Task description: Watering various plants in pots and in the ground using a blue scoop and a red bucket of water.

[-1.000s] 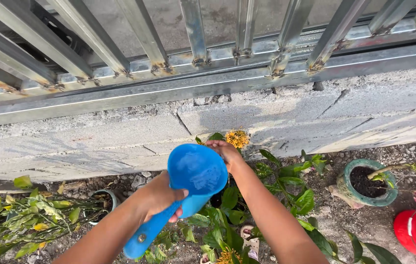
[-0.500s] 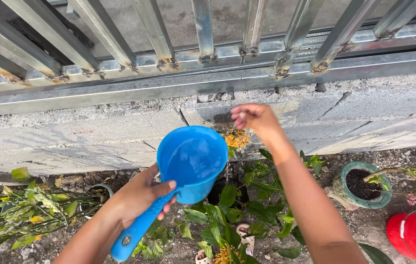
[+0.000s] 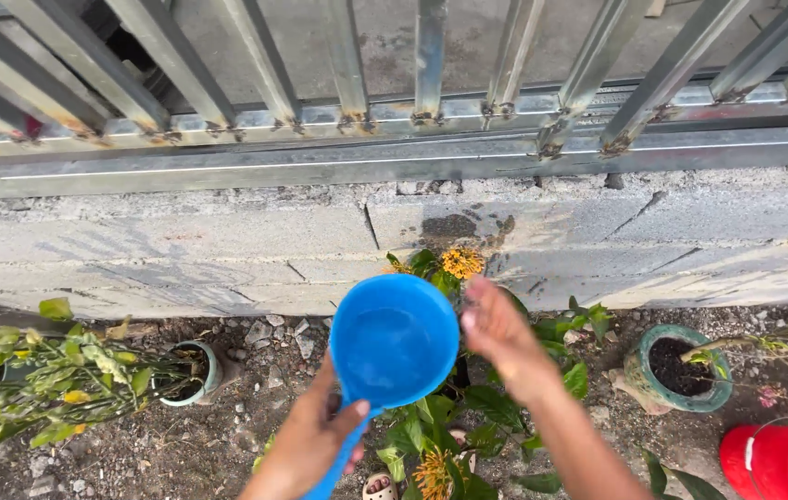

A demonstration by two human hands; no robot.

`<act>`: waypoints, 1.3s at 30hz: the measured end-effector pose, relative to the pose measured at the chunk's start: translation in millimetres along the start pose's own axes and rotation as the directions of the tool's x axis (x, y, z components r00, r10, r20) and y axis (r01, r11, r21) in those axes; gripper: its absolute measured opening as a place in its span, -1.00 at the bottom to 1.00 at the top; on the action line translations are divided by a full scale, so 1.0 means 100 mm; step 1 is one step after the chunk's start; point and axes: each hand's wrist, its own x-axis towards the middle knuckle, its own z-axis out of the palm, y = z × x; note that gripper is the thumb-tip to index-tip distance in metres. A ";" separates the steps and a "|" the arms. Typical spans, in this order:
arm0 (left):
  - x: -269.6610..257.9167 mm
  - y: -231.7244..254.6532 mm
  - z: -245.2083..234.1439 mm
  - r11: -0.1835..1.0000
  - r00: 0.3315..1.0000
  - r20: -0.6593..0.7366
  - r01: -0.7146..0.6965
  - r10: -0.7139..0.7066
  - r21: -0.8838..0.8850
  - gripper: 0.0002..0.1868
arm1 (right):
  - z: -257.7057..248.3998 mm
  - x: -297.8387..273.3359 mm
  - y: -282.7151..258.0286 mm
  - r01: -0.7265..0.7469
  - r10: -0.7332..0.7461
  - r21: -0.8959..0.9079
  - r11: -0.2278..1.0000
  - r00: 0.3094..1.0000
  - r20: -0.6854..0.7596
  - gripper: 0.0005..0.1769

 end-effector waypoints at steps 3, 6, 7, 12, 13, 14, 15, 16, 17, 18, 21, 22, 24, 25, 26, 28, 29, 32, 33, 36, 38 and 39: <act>0.07 -0.09 0.31 0.984 0.989 -0.067 -0.121 0.131 0.128 -0.09 | 0.17 -0.15 0.58 -0.303 0.297 0.457 0.836 0.951 0.085 0.00; 0.35 -0.39 0.65 0.963 0.963 -0.115 -0.225 0.243 0.148 -0.05 | 0.22 -0.21 0.47 -0.326 0.403 0.426 0.844 0.910 -0.102 -0.07; 0.36 -0.33 0.70 0.962 0.962 -0.118 -0.229 0.247 0.148 -0.05 | 0.12 -0.23 0.40 -0.323 0.398 0.424 0.846 0.912 -0.100 -0.07; 0.44 -0.02 0.90 0.502 0.856 0.065 -0.360 0.513 0.787 -0.55 | -0.56 -0.15 0.56 -0.362 0.458 0.395 0.844 0.871 -0.178 -0.17; 0.43 0.10 1.01 0.501 0.855 0.065 -0.362 0.515 0.786 -0.55 | -0.70 -0.10 0.77 -0.360 0.455 0.394 0.846 0.872 -0.179 -0.17; 0.43 0.22 1.13 0.373 0.649 0.050 -0.496 0.759 0.784 -0.80 | -0.84 -0.05 0.97 -0.315 0.432 0.418 0.852 0.874 -0.223 -0.55; 0.42 0.33 1.25 0.207 0.381 0.039 -0.584 0.924 0.785 -0.93 | -0.98 -0.01 1.17 -0.270 0.413 0.442 0.855 0.871 -0.266 -0.74; 0.76 0.33 1.42 0.207 0.381 0.040 -0.584 0.924 0.785 -0.93 | -0.96 -0.01 1.14 -0.270 0.413 0.442 0.855 0.871 -0.266 -0.74; 1.10 0.31 1.60 0.377 0.581 0.044 -0.582 0.813 0.720 -0.90 | -0.94 -0.05 1.12 -0.230 0.372 0.425 0.876 0.882 -0.290 -0.73; 1.43 0.28 1.78 0.538 0.748 0.073 -0.537 0.659 0.650 -0.78 | -0.92 -0.08 1.10 -0.189 0.330 0.406 0.894 0.890 -0.313 -0.71; 2.38 -0.03 1.98 0.560 0.932 -0.027 -0.194 0.361 0.805 -0.66 | -1.06 0.05 1.32 -0.222 0.340 0.349 0.911 0.882 -0.326 -0.03; 2.44 -0.13 2.02 0.557 0.934 -0.021 -0.195 0.357 0.807 -0.66 | -0.98 -0.04 1.13 -0.223 0.344 0.354 0.909 0.879 -0.330 -0.03; 2.54 -0.33 2.07 0.531 0.978 0.110 -0.190 0.179 0.826 -0.50 | -0.80 -0.18 0.76 -0.218 0.337 0.349 0.911 0.882 -0.330 0.03; 2.45 -0.17 2.01 0.527 0.978 0.114 -0.191 0.176 0.828 -0.50 | -0.85 -0.15 0.88 -0.217 0.340 0.354 0.909 0.880 -0.333 0.03; 2.37 -0.01 1.94 0.970 0.978 0.207 -0.038 -0.013 0.239 -0.75 | -0.91 -0.11 0.99 -0.225 0.358 0.384 0.895 0.877 -0.320 0.01; 2.23 0.35 1.81 0.860 0.914 0.396 0.270 -0.087 -0.434 -0.82 | -0.99 -0.12 1.02 -0.225 0.370 0.415 0.881 0.875 -0.311 -0.01; 2.17 0.51 1.72 0.812 0.905 0.424 0.228 0.027 -0.537 -0.81 | -1.00 -0.18 0.96 -0.238 0.390 0.427 0.872 0.866 -0.314 0.01; 2.10 0.86 1.54 0.799 0.947 0.301 0.093 0.114 -0.594 -0.88 | -1.07 -0.32 0.98 -0.253 0.427 0.457 0.853 0.843 -0.329 0.04; 2.10 0.99 1.49 0.850 0.982 0.155 -0.011 0.109 -0.527 -0.72 | -1.10 -0.32 1.00 -0.243 0.430 0.475 0.846 0.836 -0.339 0.04; 2.63 1.00 1.38 0.972 0.978 -0.130 -0.182 0.163 -0.151 -0.74 | -1.28 -0.37 1.20 -0.242 0.440 0.486 0.840 0.828 -0.349 0.05; 3.05 1.00 1.23 0.980 0.965 -0.173 -0.190 0.197 0.060 -0.77 | -1.28 -0.50 1.09 -0.236 0.444 0.487 0.841 0.815 -0.372 0.02; 3.27 1.00 1.16 0.945 0.947 -0.207 -0.188 0.247 0.268 -0.79 | -1.28 -0.56 1.03 -0.228 0.441 0.482 0.846 0.807 -0.393 -0.01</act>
